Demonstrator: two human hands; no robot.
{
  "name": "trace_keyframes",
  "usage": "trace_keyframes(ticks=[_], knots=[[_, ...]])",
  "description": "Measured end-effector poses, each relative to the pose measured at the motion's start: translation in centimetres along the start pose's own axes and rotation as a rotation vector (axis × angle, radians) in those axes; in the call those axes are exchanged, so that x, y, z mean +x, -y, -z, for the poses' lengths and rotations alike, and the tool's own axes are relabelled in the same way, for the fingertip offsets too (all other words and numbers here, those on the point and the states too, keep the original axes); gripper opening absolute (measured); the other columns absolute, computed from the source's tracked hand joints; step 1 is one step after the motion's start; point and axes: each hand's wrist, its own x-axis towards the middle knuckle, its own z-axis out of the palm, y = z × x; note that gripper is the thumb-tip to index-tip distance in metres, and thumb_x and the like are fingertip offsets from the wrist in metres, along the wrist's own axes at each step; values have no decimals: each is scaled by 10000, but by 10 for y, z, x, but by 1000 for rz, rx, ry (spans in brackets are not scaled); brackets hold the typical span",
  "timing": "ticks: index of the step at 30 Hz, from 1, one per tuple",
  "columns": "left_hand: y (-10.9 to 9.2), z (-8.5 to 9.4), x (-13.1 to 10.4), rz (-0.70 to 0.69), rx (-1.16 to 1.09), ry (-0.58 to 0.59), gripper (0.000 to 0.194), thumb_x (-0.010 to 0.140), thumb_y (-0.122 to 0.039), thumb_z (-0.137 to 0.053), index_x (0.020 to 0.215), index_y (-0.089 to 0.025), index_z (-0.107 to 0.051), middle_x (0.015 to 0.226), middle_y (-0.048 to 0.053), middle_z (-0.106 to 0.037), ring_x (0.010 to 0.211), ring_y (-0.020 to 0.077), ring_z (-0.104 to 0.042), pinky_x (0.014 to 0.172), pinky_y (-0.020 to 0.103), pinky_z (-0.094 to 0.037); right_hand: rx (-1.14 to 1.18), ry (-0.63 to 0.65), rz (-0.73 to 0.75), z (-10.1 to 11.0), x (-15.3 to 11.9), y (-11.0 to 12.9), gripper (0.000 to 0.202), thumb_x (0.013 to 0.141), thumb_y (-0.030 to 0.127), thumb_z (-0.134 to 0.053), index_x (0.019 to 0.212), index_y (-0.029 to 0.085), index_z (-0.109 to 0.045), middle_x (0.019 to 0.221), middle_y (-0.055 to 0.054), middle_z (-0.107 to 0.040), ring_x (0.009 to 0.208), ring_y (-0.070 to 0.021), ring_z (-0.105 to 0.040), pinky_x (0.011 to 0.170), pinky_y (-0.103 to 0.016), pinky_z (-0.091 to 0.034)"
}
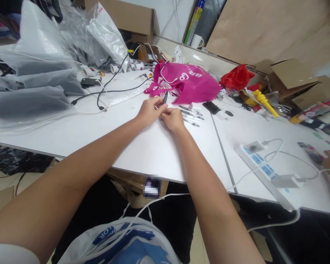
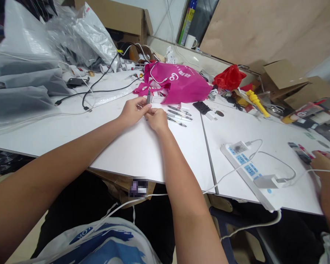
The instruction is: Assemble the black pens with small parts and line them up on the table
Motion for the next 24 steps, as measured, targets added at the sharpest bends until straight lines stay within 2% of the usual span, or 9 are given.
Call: trace_keyframes(ticks=[5,12,17,24], knots=[[3,-1,1,27,6,24,146,904,-307,-693,817,-189,-696,823,22,-742,798,176,-658,773,324,-520,-39,5,-10,2,0,-1,232,864,285,-771,1003,146,-894,849,-68,-841,808,-221,-751,794,-326,-511],[-2,0,1,15,-21,28,146,911,-325,-690,901,-189,-741,913,36,-793,854,191,-692,810,336,-529,48,-14,-7,1,2,-5,262,864,310,-770,1022,140,-892,835,-48,-837,788,-203,-734,790,-317,-508],[1,1,2,43,1,34,164,896,-338,-705,829,-188,-718,846,33,-771,815,192,-682,799,345,-525,38,-12,-17,-1,1,-8,278,854,297,-791,1055,132,-889,882,-69,-851,834,-229,-763,827,-333,-518],[0,1,6,39,-87,-5,157,893,-338,-700,927,-191,-745,937,48,-798,878,198,-716,799,326,-556,124,-63,70,-3,2,-2,209,901,343,-744,878,153,-829,781,-34,-806,740,-177,-712,742,-300,-491]])
